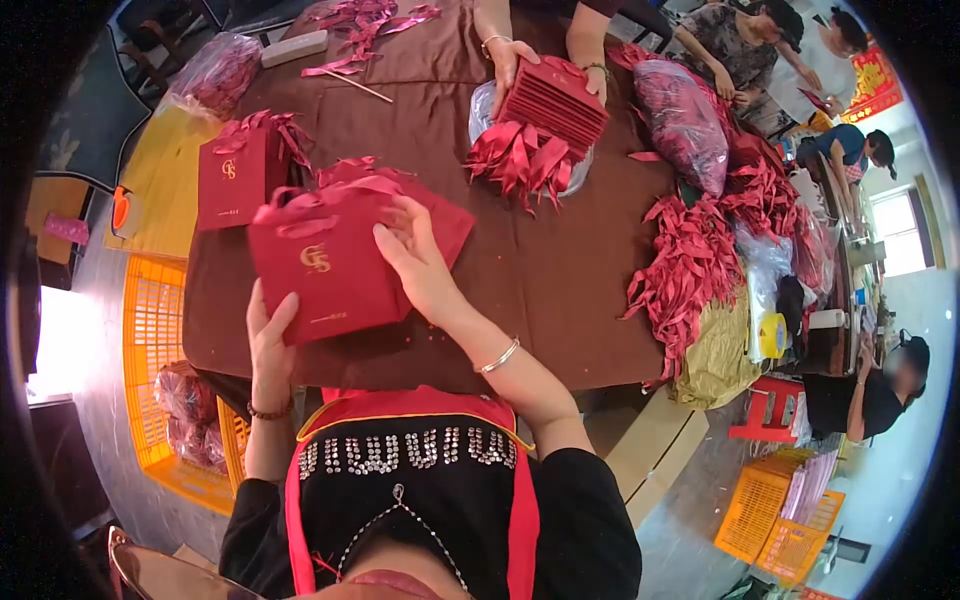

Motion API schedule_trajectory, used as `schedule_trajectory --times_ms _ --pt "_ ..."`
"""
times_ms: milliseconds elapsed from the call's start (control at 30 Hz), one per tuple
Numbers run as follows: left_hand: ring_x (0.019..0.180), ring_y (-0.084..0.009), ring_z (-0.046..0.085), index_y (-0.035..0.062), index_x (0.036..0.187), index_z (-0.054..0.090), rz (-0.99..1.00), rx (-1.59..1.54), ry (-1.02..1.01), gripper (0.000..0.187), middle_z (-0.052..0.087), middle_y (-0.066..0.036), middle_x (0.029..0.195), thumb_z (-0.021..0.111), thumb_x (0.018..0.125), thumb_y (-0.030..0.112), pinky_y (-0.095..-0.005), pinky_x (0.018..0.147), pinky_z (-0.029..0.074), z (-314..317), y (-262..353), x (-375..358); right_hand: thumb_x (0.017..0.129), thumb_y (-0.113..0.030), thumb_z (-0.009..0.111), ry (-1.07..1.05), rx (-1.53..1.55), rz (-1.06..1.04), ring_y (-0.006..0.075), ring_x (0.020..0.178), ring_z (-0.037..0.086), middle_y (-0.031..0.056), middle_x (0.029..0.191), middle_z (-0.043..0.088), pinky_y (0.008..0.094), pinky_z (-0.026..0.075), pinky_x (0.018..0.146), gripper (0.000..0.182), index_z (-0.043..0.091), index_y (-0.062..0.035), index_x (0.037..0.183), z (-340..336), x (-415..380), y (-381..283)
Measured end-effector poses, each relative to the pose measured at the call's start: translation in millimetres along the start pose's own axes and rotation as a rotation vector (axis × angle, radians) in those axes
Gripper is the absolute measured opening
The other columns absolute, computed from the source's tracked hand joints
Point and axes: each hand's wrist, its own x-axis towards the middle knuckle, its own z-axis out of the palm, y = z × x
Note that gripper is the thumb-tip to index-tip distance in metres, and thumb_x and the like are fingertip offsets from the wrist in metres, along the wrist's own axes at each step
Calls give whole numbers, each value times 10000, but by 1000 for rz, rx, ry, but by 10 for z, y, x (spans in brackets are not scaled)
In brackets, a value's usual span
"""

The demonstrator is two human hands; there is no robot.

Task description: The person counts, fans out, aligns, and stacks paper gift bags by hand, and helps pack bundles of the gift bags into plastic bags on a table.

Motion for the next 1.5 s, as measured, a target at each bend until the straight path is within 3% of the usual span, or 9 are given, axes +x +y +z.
schedule_trajectory --times_ms 133,300,500,700,967,1167,1400,1433,1500 --pt "1043 -186 533 6 1248 399 70 -211 65 412 516 -112 1168 511 852 -8 -321 909 439 -427 -73 -104 751 -283 707 114 -736 -284 226 1170 393 116 1242 412 337 303 1006 683 372 -10 1279 -317 405 86" --pt "1037 -214 552 51 1247 418 20 -412 198 360 540 -86 1152 483 893 60 -380 880 482 -600 -323 -209 618 -478 742 -172 -985 40 315 1203 412 208 1283 426 357 334 998 907 385 8 1296 -499 679 19" --pt "1056 -219 538 57 1224 435 47 -490 296 327 538 -81 1152 487 902 88 -400 901 460 -805 -402 -212 809 -334 645 -230 -768 105 171 1149 445 110 1233 483 300 359 957 617 421 -11 1285 -623 771 -107" --pt "1062 -217 532 54 1218 440 134 -470 331 307 538 -81 1156 471 919 116 -402 911 450 -1005 -296 -249 714 -328 710 -218 -1492 -299 255 1076 496 108 1107 526 340 408 894 610 495 -27 1199 -595 445 -260" --pt "1090 -240 522 61 1211 458 69 -709 261 304 539 -85 1179 470 925 162 -451 946 419 -883 -402 -242 643 -245 768 -65 -1390 -139 266 929 535 90 988 522 356 448 798 537 535 -30 1076 -387 94 -164" --pt "1094 -236 520 62 1216 447 69 -707 241 305 526 -86 1192 464 923 141 -440 942 425 -848 -378 -234 715 -66 715 -207 -816 -3 51 810 456 20 937 487 220 403 680 229 519 -44 831 -507 -151 -140" --pt "1103 -234 514 67 1245 426 160 -706 276 330 518 -80 1202 458 924 134 -447 942 425 -941 -265 -253 752 10 646 -103 -706 -264 145 859 549 94 1029 556 253 432 736 123 540 -42 785 111 -543 -570" --pt "1103 -234 514 67 1245 426 159 -702 276 330 518 -80 1202 458 924 134 -447 942 425 -979 -257 -255 759 18 632 -202 -862 -517 188 838 573 100 977 581 271 458 715 113 551 -47 803 193 -527 -520" --pt "1108 -237 510 72 1250 425 209 -699 331 334 514 -76 1211 456 925 143 -462 944 419 -1078 -241 -280 761 -23 645 -404 -805 -437 237 851 586 107 994 587 299 485 674 120 575 -54 853 477 -581 -398"
